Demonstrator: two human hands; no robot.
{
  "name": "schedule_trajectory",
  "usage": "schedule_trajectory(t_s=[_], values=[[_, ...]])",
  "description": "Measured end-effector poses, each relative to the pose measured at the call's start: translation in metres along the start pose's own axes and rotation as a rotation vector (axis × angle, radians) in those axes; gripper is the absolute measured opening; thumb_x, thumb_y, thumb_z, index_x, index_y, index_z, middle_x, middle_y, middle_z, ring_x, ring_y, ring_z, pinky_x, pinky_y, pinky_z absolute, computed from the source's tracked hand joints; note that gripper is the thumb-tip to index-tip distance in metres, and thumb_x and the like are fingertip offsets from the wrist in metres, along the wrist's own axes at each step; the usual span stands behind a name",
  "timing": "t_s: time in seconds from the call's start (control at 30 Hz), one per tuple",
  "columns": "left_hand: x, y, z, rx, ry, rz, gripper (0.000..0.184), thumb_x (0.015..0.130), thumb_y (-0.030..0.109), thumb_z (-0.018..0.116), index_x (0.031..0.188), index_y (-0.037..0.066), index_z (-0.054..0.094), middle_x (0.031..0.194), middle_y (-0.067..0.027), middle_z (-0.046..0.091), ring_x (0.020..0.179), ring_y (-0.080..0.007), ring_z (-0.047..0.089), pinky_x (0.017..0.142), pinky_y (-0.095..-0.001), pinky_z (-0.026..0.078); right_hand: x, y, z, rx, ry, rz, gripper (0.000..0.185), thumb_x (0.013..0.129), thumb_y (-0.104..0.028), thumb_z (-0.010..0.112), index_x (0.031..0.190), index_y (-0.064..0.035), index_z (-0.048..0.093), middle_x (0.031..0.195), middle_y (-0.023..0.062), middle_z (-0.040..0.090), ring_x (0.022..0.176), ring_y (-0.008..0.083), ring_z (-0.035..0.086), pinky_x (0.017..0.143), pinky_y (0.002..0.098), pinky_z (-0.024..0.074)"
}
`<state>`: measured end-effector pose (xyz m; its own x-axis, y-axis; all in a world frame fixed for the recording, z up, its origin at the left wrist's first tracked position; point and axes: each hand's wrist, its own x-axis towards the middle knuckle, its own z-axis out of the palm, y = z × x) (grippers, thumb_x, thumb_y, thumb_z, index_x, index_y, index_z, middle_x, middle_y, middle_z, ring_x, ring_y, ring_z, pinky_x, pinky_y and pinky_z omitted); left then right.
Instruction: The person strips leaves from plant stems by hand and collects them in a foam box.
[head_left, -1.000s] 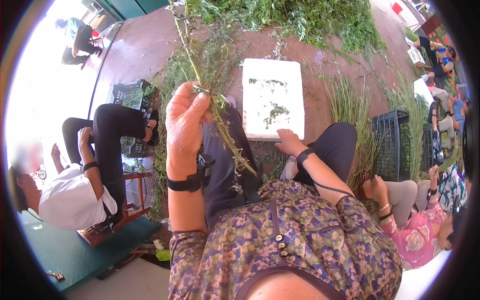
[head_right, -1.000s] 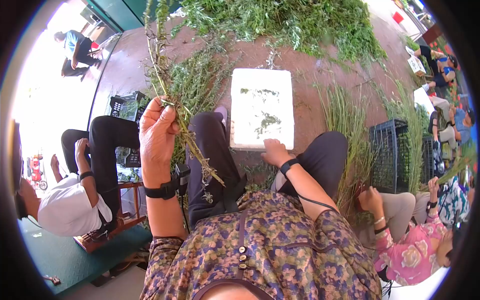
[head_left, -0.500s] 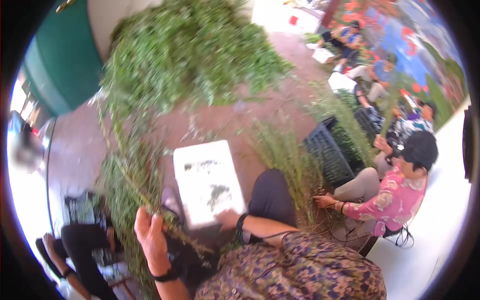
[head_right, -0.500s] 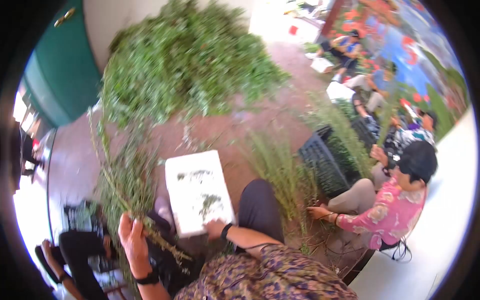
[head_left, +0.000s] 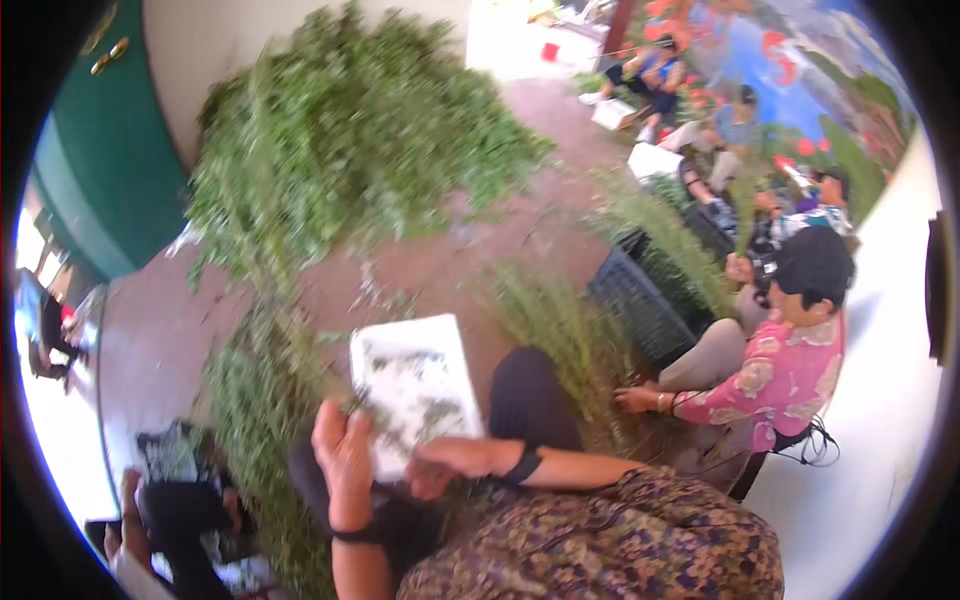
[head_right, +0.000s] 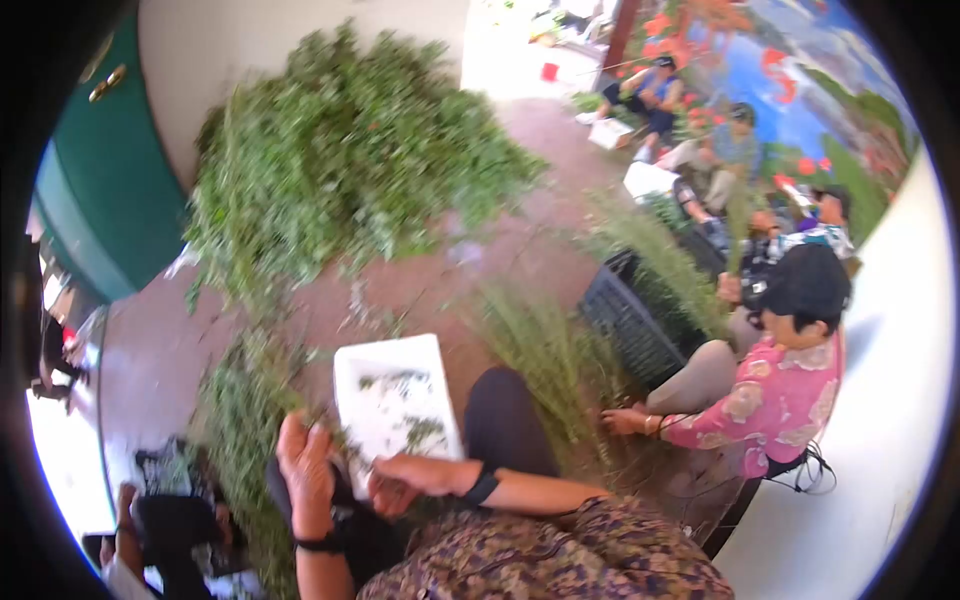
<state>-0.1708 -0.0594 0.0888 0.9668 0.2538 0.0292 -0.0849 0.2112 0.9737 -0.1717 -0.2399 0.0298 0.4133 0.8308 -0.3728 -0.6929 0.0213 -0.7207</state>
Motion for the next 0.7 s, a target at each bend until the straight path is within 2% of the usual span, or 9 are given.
schedule_trajectory(t_s=[0.03, 0.07, 0.1, 0.17, 0.23, 0.27, 0.47, 0.7], values=[[-0.004, 0.004, 0.005, 0.038, 0.022, -0.050, 0.012, 0.080, -0.005, 0.053, 0.091, 0.001, 0.056, 0.066, 0.0048, 0.045, 0.058, -0.0040, 0.039, 0.050, -0.0201, 0.032, -0.010, -0.009, 0.009, -0.034, -0.009, -0.026, 0.042, 0.096, -0.037, 0.039, 0.105, 0.0001, 0.057, 0.077, 0.0093, 0.060, 0.065, 0.0182, 0.058, 0.063, 0.0294, 0.0489], [-0.003, 0.005, 0.011, 0.049, 0.000, -0.026, 0.014, 0.082, -0.002, 0.052, 0.077, 0.009, 0.045, 0.064, 0.0061, 0.039, 0.056, -0.0032, 0.040, 0.048, -0.0205, 0.034, -0.014, -0.012, 0.009, -0.049, -0.014, -0.061, 0.040, 0.096, -0.035, 0.040, 0.105, 0.0000, 0.057, 0.073, 0.0071, 0.058, 0.061, 0.0154, 0.055, 0.058, 0.0274, 0.0463], [-0.004, 0.006, 0.013, 0.047, -0.038, 0.025, 0.009, 0.083, -0.003, 0.051, 0.085, 0.005, 0.052, 0.068, 0.0032, 0.048, 0.058, -0.0051, 0.044, 0.051, -0.0207, 0.038, -0.017, -0.014, 0.006, -0.068, -0.018, -0.097, 0.038, 0.095, -0.033, 0.042, 0.105, -0.0001, 0.057, 0.069, 0.0049, 0.055, 0.058, 0.0125, 0.051, 0.053, 0.0253, 0.0437], [0.000, -0.008, 0.017, -0.184, -0.067, 0.008, 0.015, 0.087, 0.000, 0.051, 0.100, 0.002, 0.056, 0.075, -0.0015, 0.057, 0.060, -0.0080, 0.050, 0.055, -0.0213, 0.042, -0.023, -0.018, 0.006, 0.009, 0.090, -0.141, 0.033, 0.093, -0.031, 0.049, 0.106, -0.0019, 0.056, 0.066, 0.0009, 0.052, 0.052, 0.0072, 0.047, 0.045, 0.0211, 0.0374], [0.007, -0.026, 0.010, -0.314, -0.127, -0.010, 0.021, 0.089, 0.005, 0.053, 0.110, 0.000, 0.056, 0.081, -0.0050, 0.060, 0.063, -0.0105, 0.055, 0.058, -0.0229, 0.045, -0.021, -0.024, 0.006, -0.056, 0.194, -0.207, 0.028, 0.094, -0.026, 0.049, 0.106, -0.0018, 0.056, 0.064, -0.0016, 0.048, 0.050, 0.0061, 0.042, 0.044, 0.0195, 0.0351], [0.010, -0.029, 0.010, -0.338, -0.117, -0.015, 0.021, 0.090, 0.010, 0.055, 0.108, 0.000, 0.056, 0.080, -0.0046, 0.060, 0.063, -0.0109, 0.055, 0.058, -0.0235, 0.045, -0.018, -0.020, 0.001, -0.076, 0.232, -0.254, 0.028, 0.095, -0.026, 0.048, 0.105, -0.0017, 0.057, 0.064, -0.0019, 0.049, 0.050, 0.0056, 0.043, 0.044, 0.0194, 0.0344], [0.013, -0.024, 0.010, -0.328, -0.083, -0.048, 0.011, 0.091, 0.008, 0.051, 0.097, 0.001, 0.057, 0.086, -0.0081, 0.062, 0.063, -0.0104, 0.053, 0.059, -0.0234, 0.044, -0.026, -0.032, 0.006, -0.163, 0.360, -0.356, 0.031, 0.097, -0.027, 0.044, 0.108, -0.0001, 0.055, 0.064, -0.0007, 0.049, 0.049, 0.0049, 0.039, 0.044, 0.0176, 0.0323], [0.008, -0.032, 0.008, -0.241, -0.114, -0.142, 0.012, 0.091, 0.008, 0.050, 0.099, 0.000, 0.055, 0.091, -0.0089, 0.063, 0.065, -0.0089, 0.053, 0.063, -0.0239, 0.045, -0.034, -0.041, 0.004, -0.287, 0.384, -0.445, 0.031, 0.098, -0.025, 0.041, 0.108, 0.0013, 0.055, 0.060, -0.0005, 0.047, 0.049, 0.0041, 0.038, 0.044, 0.0179, 0.0321]])
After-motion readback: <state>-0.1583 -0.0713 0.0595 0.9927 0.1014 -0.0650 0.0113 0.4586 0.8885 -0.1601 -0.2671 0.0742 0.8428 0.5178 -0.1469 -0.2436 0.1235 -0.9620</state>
